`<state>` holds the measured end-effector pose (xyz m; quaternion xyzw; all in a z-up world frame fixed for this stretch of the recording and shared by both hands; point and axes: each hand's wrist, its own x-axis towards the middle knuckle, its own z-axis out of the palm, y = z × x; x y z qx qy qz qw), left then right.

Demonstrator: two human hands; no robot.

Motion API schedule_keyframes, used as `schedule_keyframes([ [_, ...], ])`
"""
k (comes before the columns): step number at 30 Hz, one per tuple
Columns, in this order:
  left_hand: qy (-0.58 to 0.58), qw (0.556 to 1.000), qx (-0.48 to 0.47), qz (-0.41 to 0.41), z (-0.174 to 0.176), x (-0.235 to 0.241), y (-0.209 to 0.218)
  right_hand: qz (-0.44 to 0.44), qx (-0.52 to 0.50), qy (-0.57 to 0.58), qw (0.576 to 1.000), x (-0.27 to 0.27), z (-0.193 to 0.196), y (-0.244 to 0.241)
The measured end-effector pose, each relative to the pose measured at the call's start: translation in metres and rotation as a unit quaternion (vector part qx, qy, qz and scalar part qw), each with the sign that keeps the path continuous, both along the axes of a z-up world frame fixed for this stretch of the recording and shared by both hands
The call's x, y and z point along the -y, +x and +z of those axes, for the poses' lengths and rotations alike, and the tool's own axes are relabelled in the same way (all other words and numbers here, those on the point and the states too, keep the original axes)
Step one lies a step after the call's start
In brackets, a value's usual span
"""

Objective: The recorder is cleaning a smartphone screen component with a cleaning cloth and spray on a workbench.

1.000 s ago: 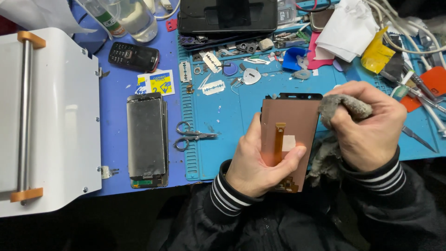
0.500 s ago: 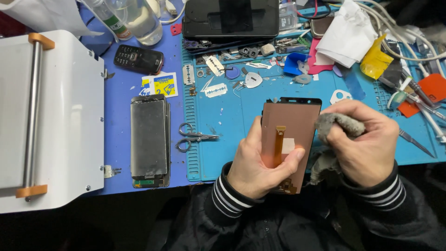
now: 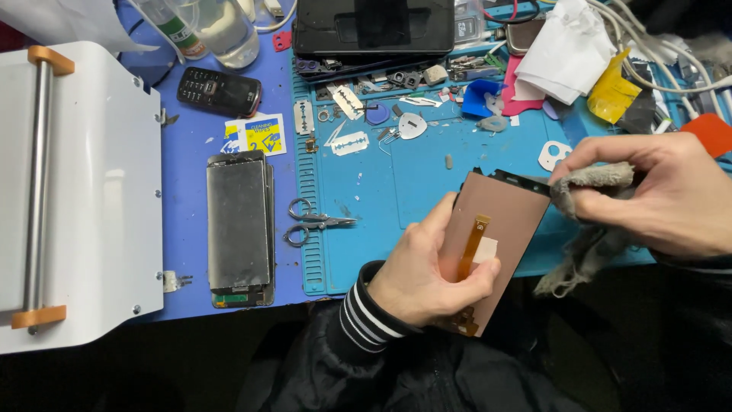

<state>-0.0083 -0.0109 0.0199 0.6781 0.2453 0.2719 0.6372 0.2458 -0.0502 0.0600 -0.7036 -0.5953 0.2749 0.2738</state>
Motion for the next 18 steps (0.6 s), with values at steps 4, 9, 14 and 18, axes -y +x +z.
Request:
schedule_keyframes([
  [4, -0.180, 0.982, 0.048, 0.031, 0.002, -0.005, 0.000, -0.076, -0.022, -0.060, 0.995, 0.009, -0.013, 0.013],
  [9, -0.278, 0.927, 0.223, 0.113, -0.014, -0.008, 0.003, -0.140, -0.106, -0.008, 0.984, 0.020, -0.013, 0.007],
  [14, -0.228, 0.951, 0.132, 0.160, -0.004, -0.004, 0.006, -0.136, -0.121, 0.054, 0.982, 0.030, -0.021, 0.009],
  [18, -0.178, 0.976, 0.078, 0.099, 0.002, -0.002, 0.003, -0.119, -0.163, 0.075, 0.976, 0.012, -0.005, -0.017],
])
